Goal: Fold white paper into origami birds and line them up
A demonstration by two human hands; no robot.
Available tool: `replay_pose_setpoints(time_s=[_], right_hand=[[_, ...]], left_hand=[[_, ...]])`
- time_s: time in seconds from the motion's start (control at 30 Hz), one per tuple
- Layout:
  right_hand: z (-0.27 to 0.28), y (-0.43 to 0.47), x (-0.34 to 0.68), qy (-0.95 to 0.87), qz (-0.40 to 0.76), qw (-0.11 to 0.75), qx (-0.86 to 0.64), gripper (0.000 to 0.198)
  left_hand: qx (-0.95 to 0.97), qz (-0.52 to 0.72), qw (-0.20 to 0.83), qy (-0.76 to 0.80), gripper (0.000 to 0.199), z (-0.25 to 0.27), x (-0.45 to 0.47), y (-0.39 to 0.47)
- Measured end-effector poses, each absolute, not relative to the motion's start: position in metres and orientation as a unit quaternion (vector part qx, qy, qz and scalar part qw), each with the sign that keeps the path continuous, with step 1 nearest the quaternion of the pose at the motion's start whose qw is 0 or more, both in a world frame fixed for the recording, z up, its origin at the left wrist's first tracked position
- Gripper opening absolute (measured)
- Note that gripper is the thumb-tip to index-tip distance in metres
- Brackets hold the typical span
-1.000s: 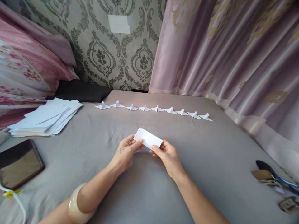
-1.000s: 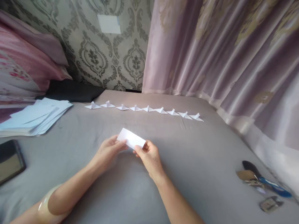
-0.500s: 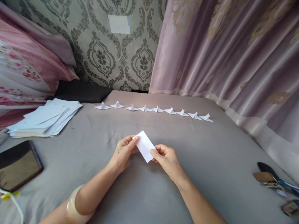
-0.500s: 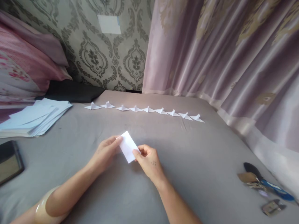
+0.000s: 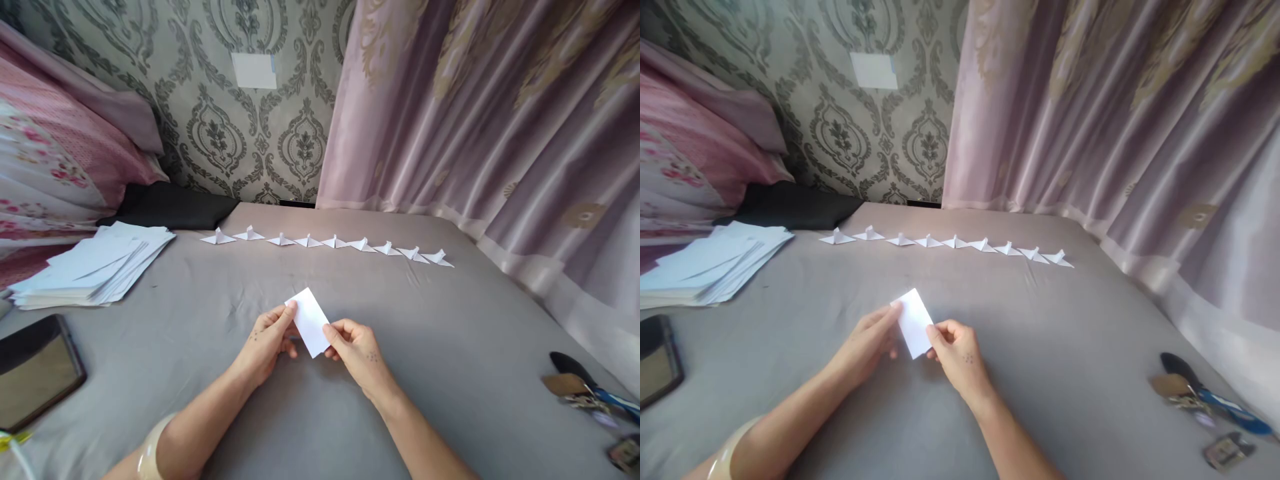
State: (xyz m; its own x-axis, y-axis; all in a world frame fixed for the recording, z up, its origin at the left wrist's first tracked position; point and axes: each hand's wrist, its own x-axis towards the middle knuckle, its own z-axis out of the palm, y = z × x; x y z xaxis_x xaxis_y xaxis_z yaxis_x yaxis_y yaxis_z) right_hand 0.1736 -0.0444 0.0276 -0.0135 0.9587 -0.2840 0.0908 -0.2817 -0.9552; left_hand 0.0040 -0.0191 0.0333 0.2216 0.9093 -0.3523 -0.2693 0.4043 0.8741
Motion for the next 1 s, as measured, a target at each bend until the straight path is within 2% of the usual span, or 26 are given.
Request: replay_pose_setpoints(time_s=[0.33,0.5,0.57,0.67,0.73,0.9,1.0], right_hand=[[0.021,-0.047,0.171,-0.544,0.452,0.393,-0.588,0.028],[0.016,-0.046,0.170,-0.582,0.424,0.365,-0.591,0.026],[0.016,-0.045,0.171,-0.609,0.394,0.365,-0.584,0.024],[0.019,-0.042,0.174,-0.650,0.292,0.413,-0.567,0.008],[0.023,-0.041,0.176,-0.657,0.261,0.446,-0.549,0.019],[0.025,-0.039,0.184,-0.638,0.347,0.463,-0.509,0.015],[0.022,-0.036,0.187,-0.645,0.329,0.481,-0.495,0.018]], left_hand=[[0.223,0.440,0.762,0.420,0.007,0.040,0.010,-0.018],[0.226,0.478,0.730,0.433,0.012,0.036,0.004,-0.013],[0.265,0.480,0.723,0.420,0.017,0.036,0.002,-0.014],[0.357,0.485,0.691,0.401,0.025,0.038,0.003,-0.019],[0.431,0.470,0.656,0.404,0.027,0.042,0.006,-0.024],[0.591,0.451,0.551,0.378,0.026,0.048,0.011,-0.030],[0.665,0.439,0.497,0.344,0.023,0.049,0.010,-0.027]])
